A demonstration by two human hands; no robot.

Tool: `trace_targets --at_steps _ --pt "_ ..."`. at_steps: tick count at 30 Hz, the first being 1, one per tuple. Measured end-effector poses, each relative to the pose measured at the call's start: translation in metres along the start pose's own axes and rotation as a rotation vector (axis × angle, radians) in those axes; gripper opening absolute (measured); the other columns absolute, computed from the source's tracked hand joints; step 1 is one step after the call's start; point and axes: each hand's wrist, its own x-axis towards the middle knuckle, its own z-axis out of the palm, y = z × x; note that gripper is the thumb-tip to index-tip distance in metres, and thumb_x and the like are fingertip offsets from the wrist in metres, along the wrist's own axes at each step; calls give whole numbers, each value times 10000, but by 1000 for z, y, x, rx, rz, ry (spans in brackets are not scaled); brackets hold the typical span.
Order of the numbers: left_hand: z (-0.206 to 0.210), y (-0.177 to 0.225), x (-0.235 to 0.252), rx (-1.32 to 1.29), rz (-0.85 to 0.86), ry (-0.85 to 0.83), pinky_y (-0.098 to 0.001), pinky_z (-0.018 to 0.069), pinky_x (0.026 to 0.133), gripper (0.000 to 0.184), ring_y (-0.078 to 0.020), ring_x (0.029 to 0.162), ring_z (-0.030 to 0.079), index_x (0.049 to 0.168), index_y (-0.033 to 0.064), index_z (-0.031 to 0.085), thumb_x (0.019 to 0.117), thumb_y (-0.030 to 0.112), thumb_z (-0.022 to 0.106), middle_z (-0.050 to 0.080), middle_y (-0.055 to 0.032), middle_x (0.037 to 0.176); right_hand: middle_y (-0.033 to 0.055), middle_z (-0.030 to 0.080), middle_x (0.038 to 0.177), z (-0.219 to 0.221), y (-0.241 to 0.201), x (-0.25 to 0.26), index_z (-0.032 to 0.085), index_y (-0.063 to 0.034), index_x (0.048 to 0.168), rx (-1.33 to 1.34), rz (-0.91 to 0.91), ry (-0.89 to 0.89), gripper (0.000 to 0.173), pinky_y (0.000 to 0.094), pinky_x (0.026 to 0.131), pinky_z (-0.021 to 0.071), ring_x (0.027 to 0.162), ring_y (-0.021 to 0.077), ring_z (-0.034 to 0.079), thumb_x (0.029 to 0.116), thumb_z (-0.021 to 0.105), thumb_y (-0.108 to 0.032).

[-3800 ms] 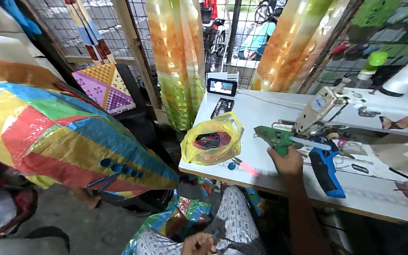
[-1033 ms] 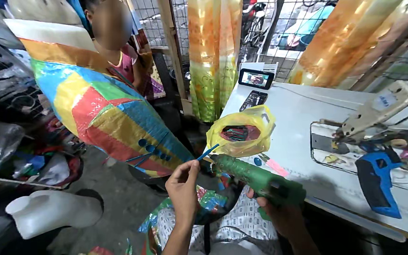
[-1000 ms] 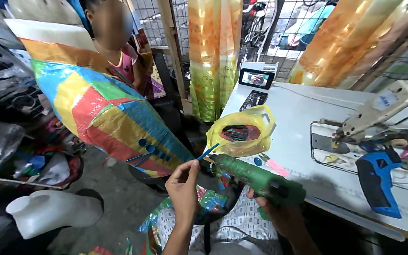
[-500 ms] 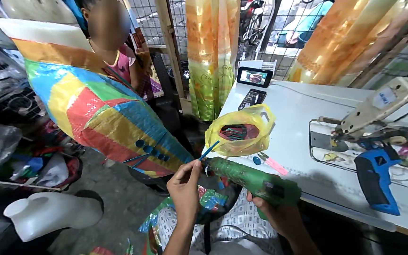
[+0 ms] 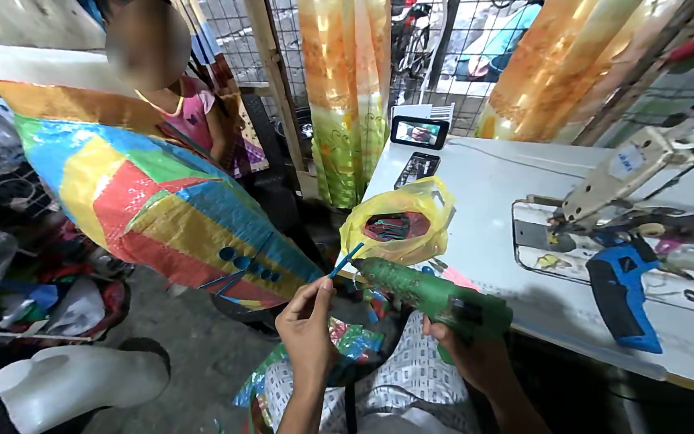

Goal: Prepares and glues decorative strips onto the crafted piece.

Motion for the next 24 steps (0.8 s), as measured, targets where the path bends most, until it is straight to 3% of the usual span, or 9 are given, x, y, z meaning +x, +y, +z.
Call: trace_targets --at_steps 6,14,21,24 --pt "0 -1 0 -12 6 -14 -173 576 683 132 -20 709 671 938 13 762 948 -6 631 738 32 834 -107 705 862 -3 -2 2 692 -105 1068 5 -1 36 464 168 748 579 809 -77 653 946 652 -552" --pt "3 0 -1 -6 -1 -22 -172 573 677 137 -16 708 668 933 17 759 951 -9 626 740 38 842 -85 708 842 -9 -1 2 698 -47 1016 -64 33 80 501 147 708 564 779 -94 642 955 636 -541" --pt "5 -1 -2 -13 -9 -49 -165 564 673 143 -11 695 656 921 26 758 951 -13 624 729 45 812 -60 714 857 -14 -2 3 697 -12 1026 -131 13 114 541 155 745 567 810 -99 643 941 648 -544" --pt "4 -1 -3 -21 -26 -55 -164 564 670 147 -14 693 661 923 28 760 950 -14 621 731 46 810 31 725 1048 -28 2 8 653 63 1170 -252 -51 120 548 142 909 532 982 -80 640 934 700 -429"
